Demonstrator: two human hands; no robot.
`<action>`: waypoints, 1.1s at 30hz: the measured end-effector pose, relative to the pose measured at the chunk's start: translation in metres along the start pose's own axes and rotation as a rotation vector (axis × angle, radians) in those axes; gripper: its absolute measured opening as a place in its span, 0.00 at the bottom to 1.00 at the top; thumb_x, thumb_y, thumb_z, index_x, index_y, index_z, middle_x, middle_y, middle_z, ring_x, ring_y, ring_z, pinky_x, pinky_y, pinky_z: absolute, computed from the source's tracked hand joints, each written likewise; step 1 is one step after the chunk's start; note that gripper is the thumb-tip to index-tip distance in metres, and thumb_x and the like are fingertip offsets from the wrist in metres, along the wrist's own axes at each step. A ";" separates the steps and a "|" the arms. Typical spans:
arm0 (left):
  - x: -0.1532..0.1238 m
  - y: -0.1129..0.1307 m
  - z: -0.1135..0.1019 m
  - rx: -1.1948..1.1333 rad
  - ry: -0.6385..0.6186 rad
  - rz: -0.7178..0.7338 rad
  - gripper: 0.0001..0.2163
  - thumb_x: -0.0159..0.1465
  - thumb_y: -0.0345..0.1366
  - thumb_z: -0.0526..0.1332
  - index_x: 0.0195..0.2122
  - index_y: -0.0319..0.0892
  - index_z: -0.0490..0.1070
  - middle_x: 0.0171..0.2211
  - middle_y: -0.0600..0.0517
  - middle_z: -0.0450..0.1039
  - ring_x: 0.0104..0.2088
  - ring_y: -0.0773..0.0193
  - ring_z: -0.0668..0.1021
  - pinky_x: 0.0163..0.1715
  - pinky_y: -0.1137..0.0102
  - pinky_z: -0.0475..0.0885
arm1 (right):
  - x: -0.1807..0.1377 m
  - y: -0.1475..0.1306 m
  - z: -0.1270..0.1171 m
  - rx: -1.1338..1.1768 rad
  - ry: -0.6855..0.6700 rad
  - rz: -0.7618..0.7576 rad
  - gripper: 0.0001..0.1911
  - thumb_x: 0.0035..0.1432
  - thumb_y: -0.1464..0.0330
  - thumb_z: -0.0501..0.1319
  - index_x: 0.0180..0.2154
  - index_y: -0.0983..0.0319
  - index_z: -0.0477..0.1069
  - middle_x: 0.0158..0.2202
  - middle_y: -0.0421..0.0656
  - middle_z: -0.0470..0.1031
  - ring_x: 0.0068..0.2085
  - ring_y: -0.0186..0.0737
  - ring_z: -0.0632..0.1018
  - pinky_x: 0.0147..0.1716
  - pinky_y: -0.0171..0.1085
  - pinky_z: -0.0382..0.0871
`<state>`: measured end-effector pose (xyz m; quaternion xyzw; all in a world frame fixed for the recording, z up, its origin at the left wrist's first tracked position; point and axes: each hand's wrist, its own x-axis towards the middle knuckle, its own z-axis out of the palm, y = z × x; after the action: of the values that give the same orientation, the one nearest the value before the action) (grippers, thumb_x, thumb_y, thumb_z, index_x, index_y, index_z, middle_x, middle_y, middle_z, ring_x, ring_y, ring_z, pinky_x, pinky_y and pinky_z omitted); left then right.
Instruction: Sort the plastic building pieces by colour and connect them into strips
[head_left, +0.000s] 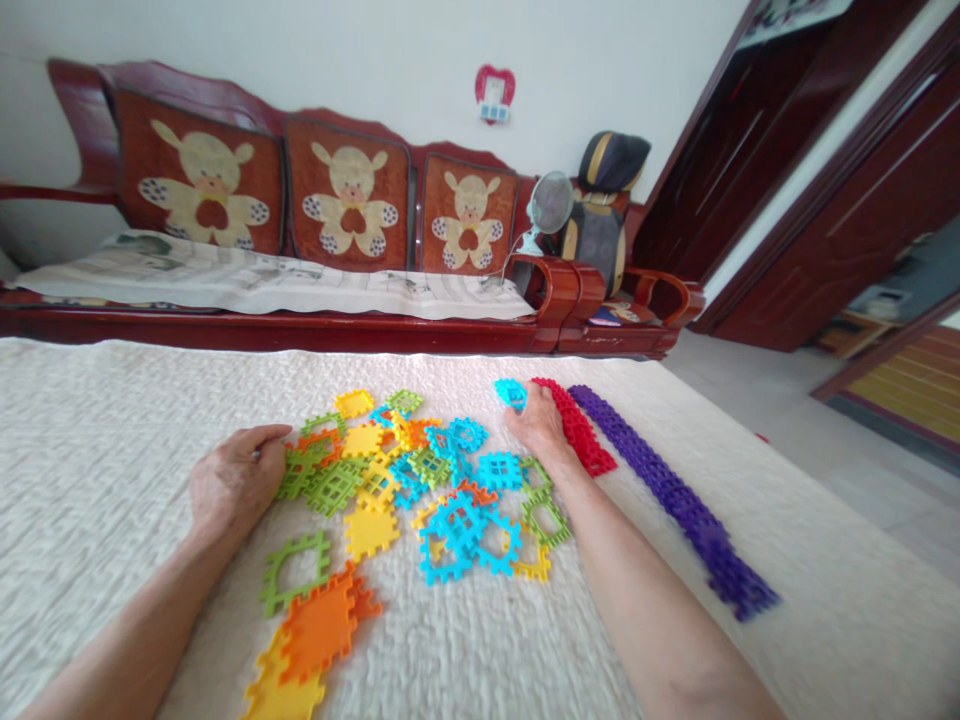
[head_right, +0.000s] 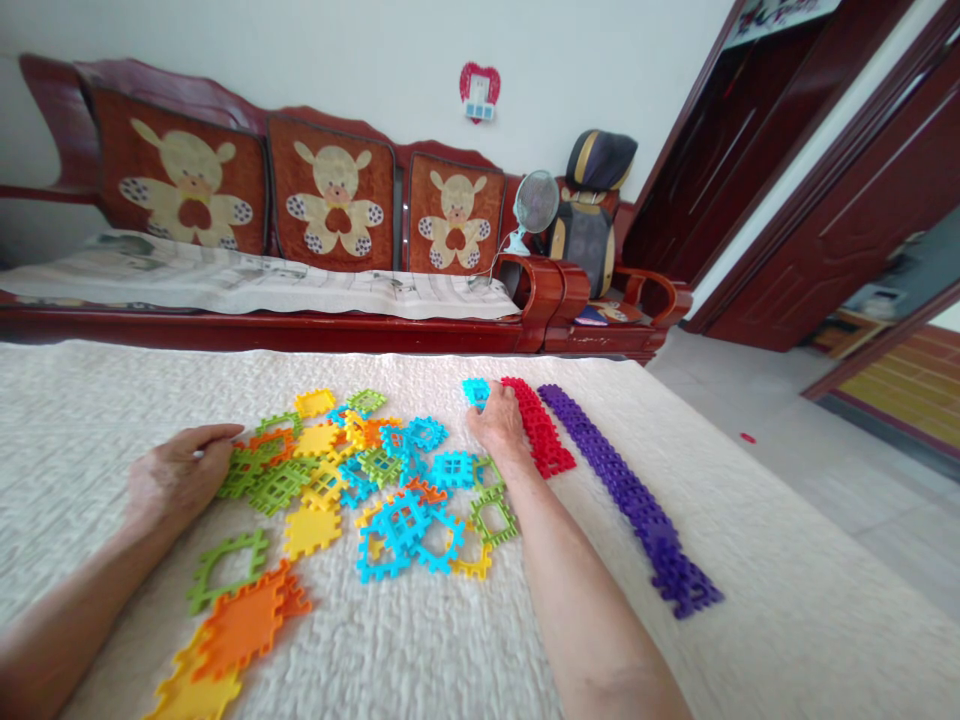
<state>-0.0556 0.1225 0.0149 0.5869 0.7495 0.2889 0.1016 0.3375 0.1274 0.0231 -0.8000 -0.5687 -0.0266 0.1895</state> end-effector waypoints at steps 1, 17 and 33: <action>0.000 -0.001 0.001 0.001 0.005 0.001 0.19 0.62 0.39 0.51 0.45 0.45 0.81 0.51 0.48 0.79 0.47 0.52 0.79 0.55 0.59 0.71 | 0.000 0.000 0.000 0.001 0.000 0.003 0.25 0.59 0.66 0.58 0.57 0.66 0.64 0.52 0.55 0.71 0.53 0.52 0.74 0.52 0.42 0.68; 0.002 -0.002 0.001 0.016 0.010 0.016 0.20 0.63 0.39 0.51 0.45 0.45 0.81 0.50 0.48 0.80 0.47 0.52 0.80 0.54 0.59 0.72 | 0.001 0.000 -0.001 -0.008 -0.019 0.024 0.25 0.59 0.65 0.59 0.57 0.65 0.65 0.51 0.53 0.70 0.52 0.50 0.74 0.52 0.41 0.68; 0.000 0.004 -0.002 0.008 -0.019 -0.024 0.19 0.63 0.38 0.52 0.46 0.45 0.81 0.50 0.48 0.79 0.48 0.54 0.79 0.55 0.60 0.71 | -0.020 -0.037 -0.029 0.112 -0.487 -0.469 0.24 0.51 0.62 0.69 0.50 0.62 0.74 0.49 0.49 0.75 0.49 0.45 0.76 0.49 0.36 0.69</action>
<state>-0.0538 0.1219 0.0189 0.5808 0.7567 0.2792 0.1101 0.3009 0.1101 0.0547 -0.6186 -0.7663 0.1538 0.0805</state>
